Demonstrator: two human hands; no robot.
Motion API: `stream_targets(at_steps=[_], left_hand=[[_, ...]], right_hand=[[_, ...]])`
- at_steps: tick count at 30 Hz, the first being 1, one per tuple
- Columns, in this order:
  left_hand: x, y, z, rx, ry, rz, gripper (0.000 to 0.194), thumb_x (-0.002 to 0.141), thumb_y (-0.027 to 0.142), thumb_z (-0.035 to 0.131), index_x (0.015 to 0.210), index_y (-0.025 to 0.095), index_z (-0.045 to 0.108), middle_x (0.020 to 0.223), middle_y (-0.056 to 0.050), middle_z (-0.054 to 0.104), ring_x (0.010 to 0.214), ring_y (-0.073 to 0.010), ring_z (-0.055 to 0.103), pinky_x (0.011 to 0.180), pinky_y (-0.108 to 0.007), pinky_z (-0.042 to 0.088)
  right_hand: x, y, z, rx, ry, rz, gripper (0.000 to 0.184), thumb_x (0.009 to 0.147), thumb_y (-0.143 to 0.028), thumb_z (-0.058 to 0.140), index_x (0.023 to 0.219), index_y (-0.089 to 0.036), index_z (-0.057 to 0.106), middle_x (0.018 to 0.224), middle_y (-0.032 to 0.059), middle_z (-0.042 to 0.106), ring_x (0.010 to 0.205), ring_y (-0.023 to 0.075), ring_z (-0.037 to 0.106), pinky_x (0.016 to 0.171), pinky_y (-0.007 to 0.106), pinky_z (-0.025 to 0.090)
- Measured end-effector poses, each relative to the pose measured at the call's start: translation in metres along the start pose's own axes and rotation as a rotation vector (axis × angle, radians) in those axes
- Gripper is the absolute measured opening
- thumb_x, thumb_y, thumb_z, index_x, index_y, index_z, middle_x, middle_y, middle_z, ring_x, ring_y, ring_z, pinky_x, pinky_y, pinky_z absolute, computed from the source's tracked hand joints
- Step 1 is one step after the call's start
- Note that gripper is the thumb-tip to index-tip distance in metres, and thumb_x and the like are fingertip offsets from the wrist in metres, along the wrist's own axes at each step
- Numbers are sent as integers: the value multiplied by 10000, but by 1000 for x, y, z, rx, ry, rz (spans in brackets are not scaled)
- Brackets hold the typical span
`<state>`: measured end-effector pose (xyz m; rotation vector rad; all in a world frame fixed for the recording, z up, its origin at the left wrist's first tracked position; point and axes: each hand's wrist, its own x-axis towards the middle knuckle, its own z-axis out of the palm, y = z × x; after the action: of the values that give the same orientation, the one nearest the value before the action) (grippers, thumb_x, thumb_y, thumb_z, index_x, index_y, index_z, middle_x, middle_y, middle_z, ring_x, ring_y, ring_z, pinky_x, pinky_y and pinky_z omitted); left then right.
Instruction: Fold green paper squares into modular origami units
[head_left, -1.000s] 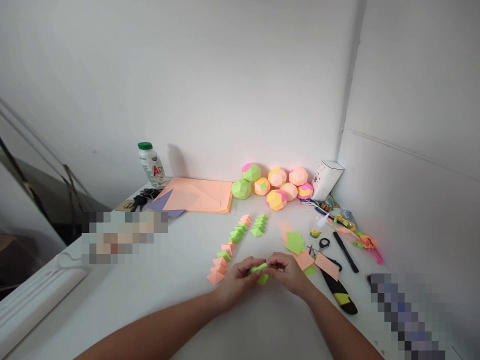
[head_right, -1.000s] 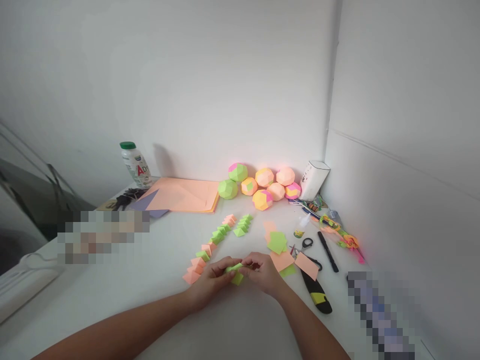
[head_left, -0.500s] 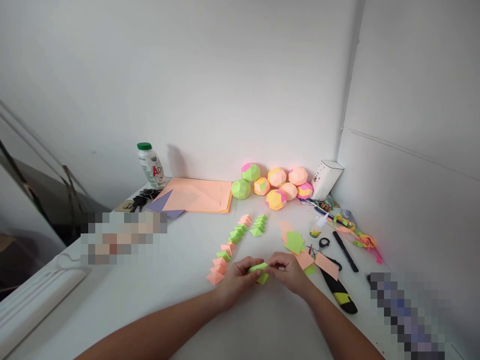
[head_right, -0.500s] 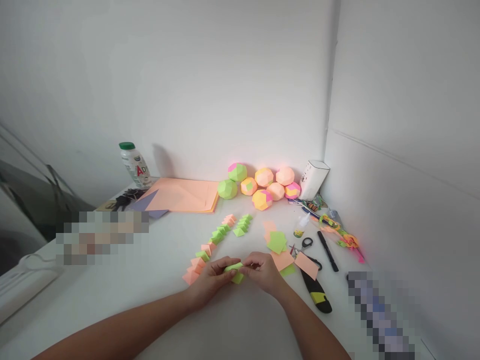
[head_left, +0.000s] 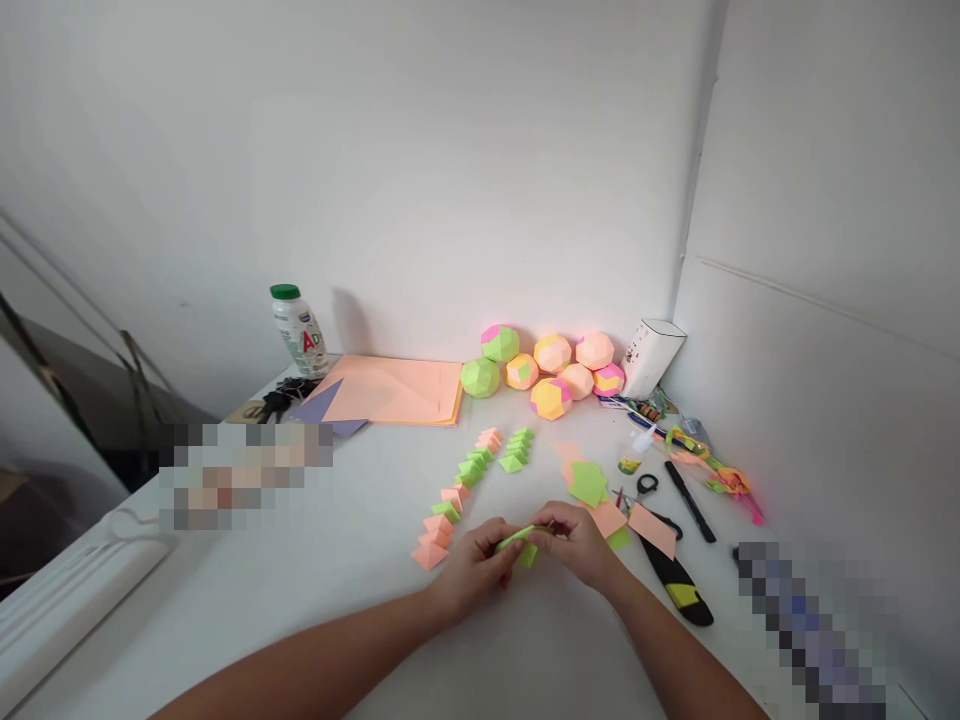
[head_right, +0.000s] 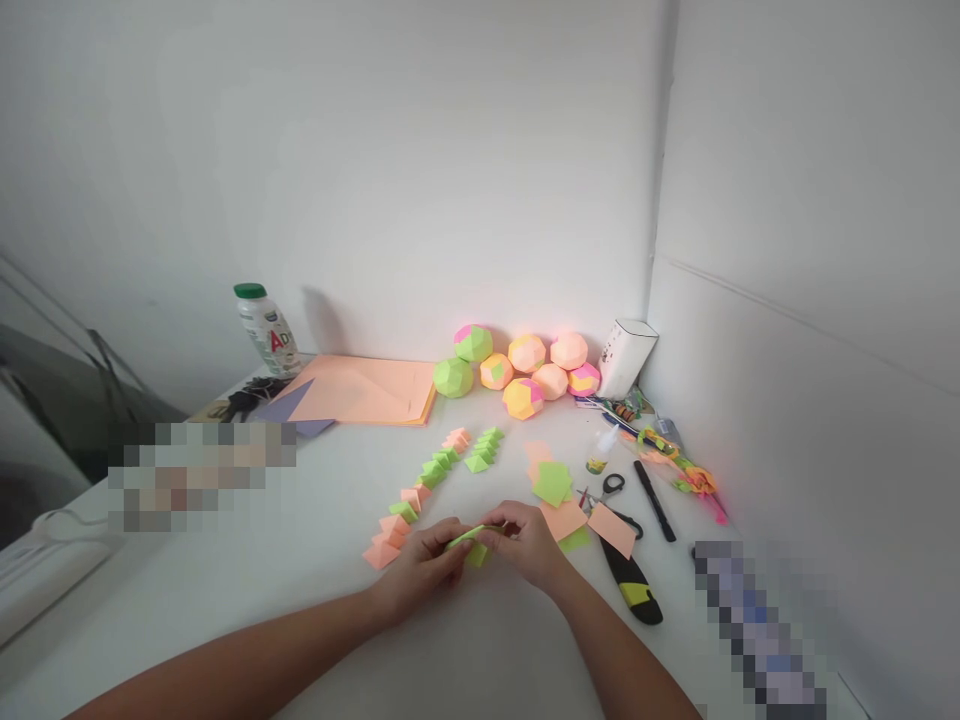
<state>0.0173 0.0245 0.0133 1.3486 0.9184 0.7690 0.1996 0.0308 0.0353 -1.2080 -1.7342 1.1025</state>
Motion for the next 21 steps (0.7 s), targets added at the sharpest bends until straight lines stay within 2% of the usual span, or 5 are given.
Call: stream_targets(at_steps=[7,14,17,21], left_hand=[[0,-4,-1,46,-14,9,318,828,459,506,865,189,670,607,54,429,505,-89,429,514,-223,354],[0,-7,-2,44,-27,37,313,828,463,513,813,193,670,610,51,435,506,-89,437,503,-215,350],[0,-5,-2,38,-47,50,336,828,472,509,731,184,652,610,46,448,489,-85,435,487,-213,346],[0,-4,-1,14,-61,41,384,810,507,516,623,180,586,540,54,449,442,-82,412,454,-214,327]], right_hand=[[0,1,1,51,3,34,183,742,-344,676,709,-165,669,675,8,571,640,135,518,587,242,417],[0,1,1,42,2,35,211,735,-360,673,671,-159,658,645,1,562,605,125,503,561,235,406],[-1,-1,-1,29,-7,44,231,745,-370,658,656,-157,655,626,2,558,589,125,499,551,236,408],[-2,0,-3,23,-17,49,330,823,-425,553,648,-155,629,585,-7,520,560,120,489,540,237,420]])
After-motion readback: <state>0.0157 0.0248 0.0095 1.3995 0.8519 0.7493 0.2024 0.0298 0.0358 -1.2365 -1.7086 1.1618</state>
